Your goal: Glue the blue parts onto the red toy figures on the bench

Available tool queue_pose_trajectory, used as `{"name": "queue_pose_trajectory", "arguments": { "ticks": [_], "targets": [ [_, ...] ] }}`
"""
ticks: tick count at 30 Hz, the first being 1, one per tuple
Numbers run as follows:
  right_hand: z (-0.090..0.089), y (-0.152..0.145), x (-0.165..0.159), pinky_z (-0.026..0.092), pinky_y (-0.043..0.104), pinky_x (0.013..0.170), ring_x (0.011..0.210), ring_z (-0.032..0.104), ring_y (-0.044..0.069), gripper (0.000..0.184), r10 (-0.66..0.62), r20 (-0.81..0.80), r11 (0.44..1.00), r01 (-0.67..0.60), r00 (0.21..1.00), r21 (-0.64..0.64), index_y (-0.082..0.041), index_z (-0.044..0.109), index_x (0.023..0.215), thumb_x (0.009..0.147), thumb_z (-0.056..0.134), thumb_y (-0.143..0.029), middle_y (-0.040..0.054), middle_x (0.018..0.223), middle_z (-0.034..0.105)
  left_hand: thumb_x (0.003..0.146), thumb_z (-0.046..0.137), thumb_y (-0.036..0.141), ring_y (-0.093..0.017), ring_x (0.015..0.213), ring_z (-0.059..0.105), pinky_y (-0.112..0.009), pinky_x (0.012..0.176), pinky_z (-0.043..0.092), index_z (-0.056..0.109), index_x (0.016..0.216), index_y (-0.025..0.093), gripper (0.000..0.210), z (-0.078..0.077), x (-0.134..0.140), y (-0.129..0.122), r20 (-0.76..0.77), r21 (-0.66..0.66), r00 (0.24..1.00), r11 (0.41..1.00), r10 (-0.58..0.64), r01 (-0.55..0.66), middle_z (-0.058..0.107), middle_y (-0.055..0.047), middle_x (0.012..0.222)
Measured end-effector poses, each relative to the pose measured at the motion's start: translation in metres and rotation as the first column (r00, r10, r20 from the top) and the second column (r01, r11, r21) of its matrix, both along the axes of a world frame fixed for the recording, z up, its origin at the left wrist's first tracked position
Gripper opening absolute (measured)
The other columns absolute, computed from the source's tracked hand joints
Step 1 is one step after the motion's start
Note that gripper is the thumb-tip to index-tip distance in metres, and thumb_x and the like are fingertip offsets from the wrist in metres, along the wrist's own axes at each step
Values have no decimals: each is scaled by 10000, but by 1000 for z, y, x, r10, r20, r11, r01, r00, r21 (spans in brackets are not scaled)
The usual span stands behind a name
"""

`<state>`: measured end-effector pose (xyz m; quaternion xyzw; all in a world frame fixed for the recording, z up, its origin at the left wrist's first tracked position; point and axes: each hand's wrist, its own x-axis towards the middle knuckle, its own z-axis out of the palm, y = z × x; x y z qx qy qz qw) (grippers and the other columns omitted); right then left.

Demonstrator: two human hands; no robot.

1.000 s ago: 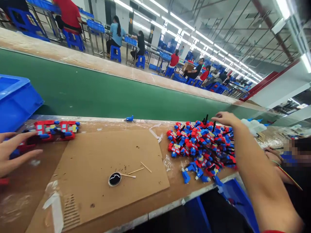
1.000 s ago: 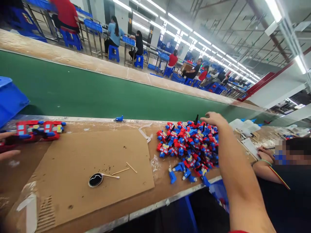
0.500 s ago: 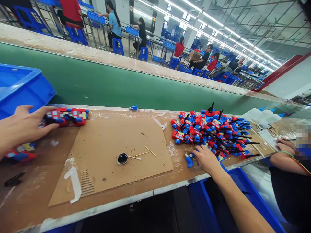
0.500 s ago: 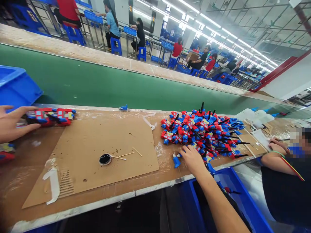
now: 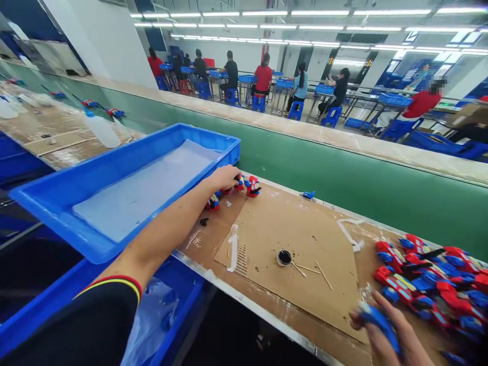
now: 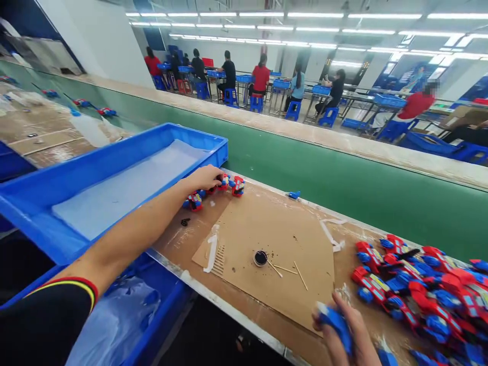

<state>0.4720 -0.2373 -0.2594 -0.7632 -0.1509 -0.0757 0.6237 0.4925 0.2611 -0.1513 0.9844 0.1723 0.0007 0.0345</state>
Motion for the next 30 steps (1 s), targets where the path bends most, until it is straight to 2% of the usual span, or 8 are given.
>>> {"name": "queue_pose_trajectory", "arguments": {
  "ticks": [3, 6, 12, 16, 19, 23, 25, 30],
  "targets": [
    [29, 43, 0, 591, 281, 684, 787, 684, 203, 314, 209, 50, 977, -206, 977, -61, -236, 705, 1065, 793, 800, -359, 58, 932, 693, 887, 568, 245, -241, 1009, 640, -296, 805, 458, 687, 1027, 186, 193, 25, -40, -25, 132, -12, 990, 999, -49, 51, 716, -62, 1068],
    [35, 63, 8, 552, 207, 761, 900, 651, 154, 220, 287, 148, 956, -273, 946, -108, -246, 705, 1071, 863, 739, -310, 42, 1003, 658, 925, 528, 238, -210, 925, 634, -301, 765, 442, 644, 949, 191, 127, 36, -96, -62, 280, -33, 944, 981, -174, 191, 686, -32, 966],
    [30, 88, 18, 515, 206, 729, 875, 620, 126, 323, 374, 191, 889, -292, 907, -353, -271, 616, 1295, 976, 603, -322, 27, 1037, 609, 933, 427, 91, -207, 734, 615, -338, 608, 420, 574, 905, 161, 165, -18, -155, -144, 84, -70, 919, 918, -385, 391, 625, -50, 885],
    [41, 113, 25, 525, 244, 771, 869, 641, 146, 272, 512, 351, 787, -264, 784, -558, -224, 612, 1229, 960, 615, -261, 29, 1031, 656, 914, 446, 61, -237, 808, 644, -349, 648, 468, 597, 947, 153, 180, -47, -156, -155, 9, -208, 920, 899, -392, 386, 648, -72, 949],
    [44, 122, 32, 522, 279, 794, 907, 649, 172, 244, 603, 424, 709, -211, 676, -673, -197, 606, 1203, 960, 589, -218, 42, 1046, 680, 873, 678, 310, -255, 970, 645, -366, 805, 513, 597, 1154, 193, 315, -52, -160, -142, 241, -455, 933, 818, -267, 352, 658, -67, 1091],
    [42, 125, 39, 510, 313, 763, 911, 646, 202, 251, 699, 413, 619, -205, 584, -758, -188, 608, 1214, 969, 565, -219, 59, 1041, 687, 932, 548, 496, -265, 1021, 631, -400, 882, 508, 558, 1248, 172, 453, -66, -157, -129, 369, -601, 907, 796, 200, 69, 637, -107, 1145],
    [41, 128, 41, 511, 316, 771, 901, 642, 201, 246, 686, 389, 630, -233, 615, -741, -194, 624, 1201, 964, 582, -246, 58, 1026, 685, 940, 535, 492, -314, 1089, 620, -451, 917, 502, 535, 1302, 147, 500, -76, -149, -133, 254, -531, 937, 844, 240, -72, 619, -145, 1216],
    [42, 142, 47, 482, 291, 631, 649, 573, 154, 269, 519, 245, 729, -275, 819, -626, -195, 699, 1084, 907, 641, -389, 8, 773, 630, 854, 666, 498, -349, 1059, 644, -453, 859, 525, 577, 1270, 206, 516, -86, -132, -145, 108, -452, 975, 883, 195, -126, 686, -108, 1151]
  ]
}}
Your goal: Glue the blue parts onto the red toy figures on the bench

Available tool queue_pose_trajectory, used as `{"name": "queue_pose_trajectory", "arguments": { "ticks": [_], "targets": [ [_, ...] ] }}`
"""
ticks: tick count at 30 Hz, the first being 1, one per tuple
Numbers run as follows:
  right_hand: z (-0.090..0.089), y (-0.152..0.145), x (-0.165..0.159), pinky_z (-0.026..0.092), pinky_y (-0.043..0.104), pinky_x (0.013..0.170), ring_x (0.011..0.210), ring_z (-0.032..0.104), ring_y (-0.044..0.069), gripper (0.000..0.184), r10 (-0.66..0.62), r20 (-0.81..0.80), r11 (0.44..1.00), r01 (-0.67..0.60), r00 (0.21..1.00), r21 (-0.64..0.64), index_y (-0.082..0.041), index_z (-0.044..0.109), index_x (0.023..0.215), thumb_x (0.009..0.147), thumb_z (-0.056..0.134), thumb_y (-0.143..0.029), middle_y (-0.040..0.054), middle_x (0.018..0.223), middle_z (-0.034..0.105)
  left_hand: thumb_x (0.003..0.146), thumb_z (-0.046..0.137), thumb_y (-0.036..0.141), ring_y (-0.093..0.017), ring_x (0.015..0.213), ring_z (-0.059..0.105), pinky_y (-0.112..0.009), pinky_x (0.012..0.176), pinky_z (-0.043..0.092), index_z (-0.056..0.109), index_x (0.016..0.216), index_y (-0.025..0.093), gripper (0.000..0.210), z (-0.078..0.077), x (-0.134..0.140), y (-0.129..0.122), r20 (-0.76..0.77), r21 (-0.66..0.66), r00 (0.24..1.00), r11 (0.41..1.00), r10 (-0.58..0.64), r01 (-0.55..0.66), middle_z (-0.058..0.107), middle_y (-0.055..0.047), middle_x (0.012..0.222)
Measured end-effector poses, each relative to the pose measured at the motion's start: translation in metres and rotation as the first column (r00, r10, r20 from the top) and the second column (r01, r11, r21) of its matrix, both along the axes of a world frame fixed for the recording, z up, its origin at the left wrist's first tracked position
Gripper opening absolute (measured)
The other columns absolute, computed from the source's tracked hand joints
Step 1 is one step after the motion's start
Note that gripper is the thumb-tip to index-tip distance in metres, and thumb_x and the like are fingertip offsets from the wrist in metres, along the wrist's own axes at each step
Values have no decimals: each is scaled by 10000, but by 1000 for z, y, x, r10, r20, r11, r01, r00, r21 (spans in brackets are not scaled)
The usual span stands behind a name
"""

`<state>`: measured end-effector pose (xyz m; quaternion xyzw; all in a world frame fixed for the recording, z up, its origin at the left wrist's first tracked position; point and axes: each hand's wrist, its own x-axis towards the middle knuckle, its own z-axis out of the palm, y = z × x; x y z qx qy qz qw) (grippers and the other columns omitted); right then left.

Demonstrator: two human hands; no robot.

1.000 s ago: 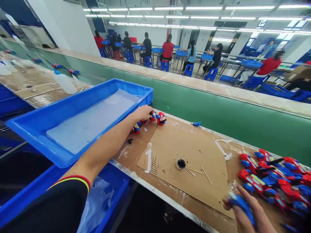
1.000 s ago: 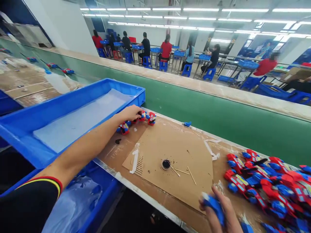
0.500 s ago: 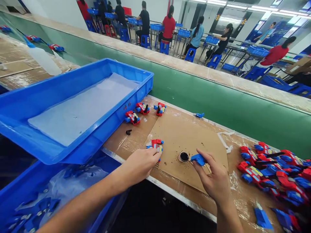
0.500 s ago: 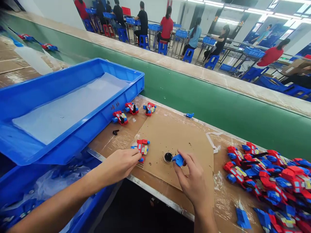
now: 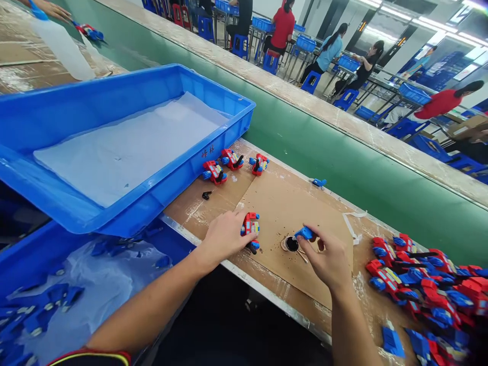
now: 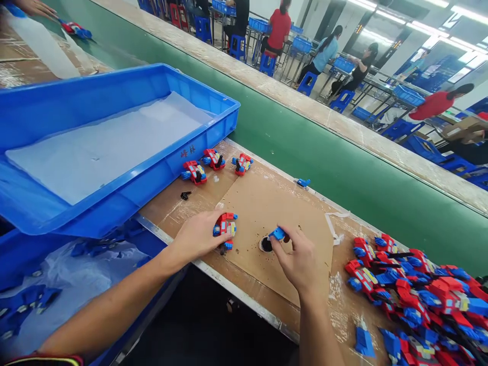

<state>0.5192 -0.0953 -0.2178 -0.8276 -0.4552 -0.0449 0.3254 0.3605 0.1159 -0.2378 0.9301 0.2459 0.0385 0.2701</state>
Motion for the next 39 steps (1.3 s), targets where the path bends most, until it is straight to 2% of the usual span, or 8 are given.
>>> {"name": "queue_pose_trajectory", "arguments": {
  "ticks": [8, 10, 14, 17, 23, 26, 32, 39],
  "targets": [
    [-1, -10, -5, 446, 261, 586, 641, 559, 125, 372, -99, -609, 879, 357, 787, 317, -171, 712, 1045, 766, 797, -402, 43, 875, 689, 857, 664, 297, -263, 1101, 623, -414, 951, 487, 566, 1274, 227, 433, -8, -20, -2, 447, -431, 886, 897, 121, 95, 644, -97, 1211],
    [2, -9, -23, 450, 245, 597, 675, 573, 126, 312, 26, -699, 768, 433, 714, 471, -176, 709, 1019, 776, 791, -354, 29, 844, 673, 831, 728, 315, -229, 1003, 649, -365, 860, 518, 536, 1259, 237, 476, -11, -27, -14, 476, -719, 824, 675, 305, 165, 654, -92, 1172],
    [10, 5, -71, 534, 301, 714, 829, 669, 187, 223, 253, -735, 692, 413, 629, 592, -205, 684, 1082, 875, 684, -291, 29, 852, 677, 700, 871, 345, -157, 799, 649, -273, 714, 519, 531, 1182, 245, 598, -15, -27, -47, 348, -912, 764, 6, 544, 411, 674, -55, 1043],
    [10, 16, -97, 572, 329, 719, 877, 696, 213, 228, 300, -750, 716, 381, 590, 586, -220, 656, 1147, 935, 621, -295, 40, 899, 692, 660, 896, 276, -119, 709, 624, -239, 686, 514, 581, 1148, 230, 582, -14, -23, -66, 285, -866, 762, -184, 581, 464, 659, -17, 915],
    [1, 13, -105, 602, 334, 673, 764, 699, 196, 288, 233, -789, 777, 380, 568, 503, -202, 610, 1221, 965, 604, -335, 54, 895, 703, 651, 900, 247, -203, 821, 691, -297, 773, 550, 618, 1161, 206, 584, -3, -21, -79, 234, -851, 803, -284, 548, 442, 697, -72, 937],
    [2, 8, -106, 614, 332, 667, 801, 707, 207, 299, 83, -678, 835, 321, 730, 447, -210, 614, 1249, 966, 608, -306, 59, 941, 697, 658, 903, 270, -161, 755, 674, -258, 726, 546, 643, 1147, 214, 557, 1, -23, -82, 217, -868, 803, -266, 555, 418, 700, -56, 936],
    [4, 7, -120, 588, 337, 853, 1037, 654, 204, 552, -106, -47, 885, 115, 993, 450, -317, 572, 1383, 895, 651, -72, 67, 1152, 629, 720, 872, 330, -158, 775, 650, -260, 745, 553, 689, 1096, 185, 442, 2, -32, -91, 306, -951, 741, 225, 598, 212, 714, -62, 917],
    [16, -4, -108, 603, 311, 770, 906, 687, 183, 409, -68, -319, 888, 203, 945, 413, -314, 608, 1332, 941, 648, -202, 42, 1050, 674, 692, 882, 358, -204, 802, 685, -303, 709, 579, 637, 1215, 190, 602, -3, -26, -100, 273, -938, 728, 5, 629, 348, 718, -94, 979]
  ]
}}
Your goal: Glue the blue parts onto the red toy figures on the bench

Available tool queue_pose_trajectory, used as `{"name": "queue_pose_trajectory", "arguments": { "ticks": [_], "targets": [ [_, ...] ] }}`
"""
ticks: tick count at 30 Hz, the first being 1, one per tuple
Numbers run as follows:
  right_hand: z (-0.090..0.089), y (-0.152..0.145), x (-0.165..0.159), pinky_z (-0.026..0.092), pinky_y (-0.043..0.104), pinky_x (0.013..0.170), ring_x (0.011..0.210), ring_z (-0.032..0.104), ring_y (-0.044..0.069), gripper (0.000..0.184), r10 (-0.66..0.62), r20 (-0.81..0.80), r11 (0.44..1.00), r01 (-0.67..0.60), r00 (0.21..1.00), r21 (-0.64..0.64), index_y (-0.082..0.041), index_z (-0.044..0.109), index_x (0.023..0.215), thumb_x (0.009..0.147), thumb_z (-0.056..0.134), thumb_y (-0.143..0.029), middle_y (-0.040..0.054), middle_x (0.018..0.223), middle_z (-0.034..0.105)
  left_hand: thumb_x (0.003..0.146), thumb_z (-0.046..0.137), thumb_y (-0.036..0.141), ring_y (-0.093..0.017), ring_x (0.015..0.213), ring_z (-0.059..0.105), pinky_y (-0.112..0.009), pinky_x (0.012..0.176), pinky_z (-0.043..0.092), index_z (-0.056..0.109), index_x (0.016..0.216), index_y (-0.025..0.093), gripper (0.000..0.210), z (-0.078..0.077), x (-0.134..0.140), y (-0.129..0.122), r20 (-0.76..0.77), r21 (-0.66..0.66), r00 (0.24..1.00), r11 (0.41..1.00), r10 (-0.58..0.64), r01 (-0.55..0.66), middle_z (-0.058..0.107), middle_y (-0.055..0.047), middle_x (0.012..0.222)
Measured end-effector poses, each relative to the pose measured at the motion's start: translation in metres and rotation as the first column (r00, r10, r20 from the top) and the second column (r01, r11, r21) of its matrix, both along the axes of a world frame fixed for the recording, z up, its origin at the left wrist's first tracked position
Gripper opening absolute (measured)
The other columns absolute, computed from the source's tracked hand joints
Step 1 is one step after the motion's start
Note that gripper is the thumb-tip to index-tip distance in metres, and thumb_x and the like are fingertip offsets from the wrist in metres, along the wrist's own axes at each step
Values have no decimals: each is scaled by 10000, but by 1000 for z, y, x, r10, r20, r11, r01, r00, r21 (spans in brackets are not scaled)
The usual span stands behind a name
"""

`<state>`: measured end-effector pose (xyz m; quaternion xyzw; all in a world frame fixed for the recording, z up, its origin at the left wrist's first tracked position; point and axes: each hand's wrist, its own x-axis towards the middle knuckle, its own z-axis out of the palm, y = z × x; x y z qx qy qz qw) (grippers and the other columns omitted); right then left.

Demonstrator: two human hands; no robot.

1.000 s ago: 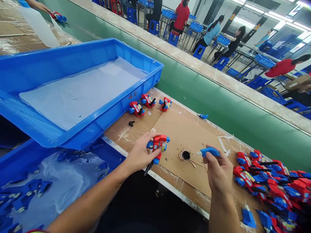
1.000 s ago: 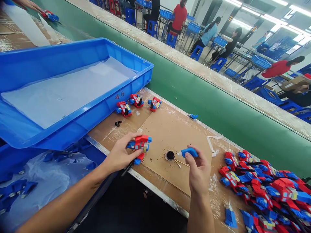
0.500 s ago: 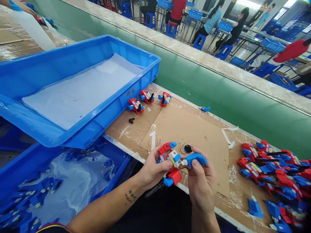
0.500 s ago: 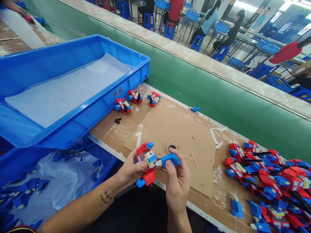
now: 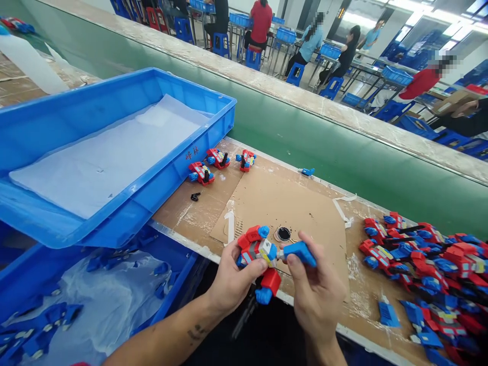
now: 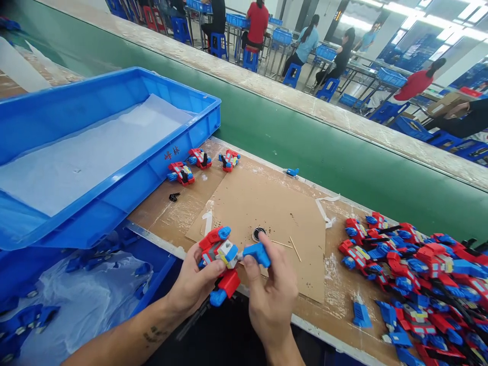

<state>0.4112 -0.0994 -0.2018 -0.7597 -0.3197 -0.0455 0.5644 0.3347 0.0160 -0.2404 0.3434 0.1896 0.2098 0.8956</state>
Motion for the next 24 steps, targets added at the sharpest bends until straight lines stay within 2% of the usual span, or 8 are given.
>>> {"name": "queue_pose_trajectory", "arguments": {
  "ticks": [2, 5, 8, 10, 13, 17, 20, 24],
  "targets": [
    [5, -3, 3, 606, 310, 746, 854, 699, 177, 383, -7, -57, 1000, 7, 998, -4, -301, 607, 1330, 953, 642, -240, 36, 1013, 698, 689, 886, 341, -219, 879, 696, -315, 776, 582, 648, 1204, 206, 583, -2, -1, -2, 27, 18, 999, 1000, 20, -21, 721, -87, 1010],
    [7, -6, 1, 597, 343, 809, 923, 697, 195, 390, -2, -13, 1000, 1, 1000, -7, -293, 616, 1323, 940, 659, -235, 44, 1066, 703, 695, 887, 324, -228, 937, 700, -336, 849, 581, 654, 1187, 224, 554, -5, -2, -4, 14, 15, 999, 999, 36, -36, 725, -80, 1046],
    [7, -6, -6, 588, 359, 840, 980, 682, 210, 410, -7, 44, 1000, 6, 999, 29, -290, 617, 1326, 927, 668, -211, 53, 1089, 700, 699, 884, 283, -209, 893, 703, -334, 852, 583, 670, 1130, 233, 485, -5, -2, -4, 60, 5, 997, 999, 52, -53, 732, -53, 971],
    [8, -6, -8, 593, 351, 817, 974, 683, 213, 402, -20, 19, 997, 18, 1000, 69, -288, 627, 1315, 922, 672, -212, 56, 1091, 702, 699, 878, 251, -172, 805, 696, -290, 789, 584, 679, 1085, 234, 435, -1, -2, -3, 132, -20, 991, 999, 28, -25, 723, -30, 882],
    [15, -5, -7, 593, 315, 693, 878, 703, 206, 363, -37, -127, 978, 62, 991, 199, -272, 643, 1291, 930, 669, -241, 53, 1012, 723, 701, 870, 260, -137, 724, 679, -231, 716, 569, 679, 1071, 225, 418, 13, -3, 1, 173, -124, 983, 989, -57, 79, 715, -26, 858],
    [23, -3, -3, 561, 280, 599, 822, 716, 220, 293, -26, -314, 892, 164, 949, 421, -226, 685, 1211, 925, 686, -288, 33, 792, 710, 662, 891, 267, -139, 783, 692, -203, 744, 564, 639, 1179, 242, 576, 24, -6, 5, 141, -343, 987, 931, -76, 121, 704, -17, 929],
    [20, 0, -5, 572, 276, 613, 797, 721, 216, 292, 32, -372, 903, 133, 928, 408, -210, 697, 1182, 905, 715, -303, 33, 778, 706, 706, 858, 246, -122, 791, 686, -178, 766, 555, 590, 1274, 247, 628, 18, -6, 6, 204, -418, 973, 890, -104, 183, 700, -12, 922],
    [11, 6, -12, 615, 291, 673, 731, 718, 179, 335, 97, -426, 932, 68, 899, 356, -229, 668, 1239, 912, 710, -289, 42, 874, 742, 776, 807, 269, -114, 815, 692, -155, 782, 549, 560, 1324, 243, 601, 7, -4, 4, 294, -403, 945, 877, -146, 261, 713, -18, 921]
  ]
}}
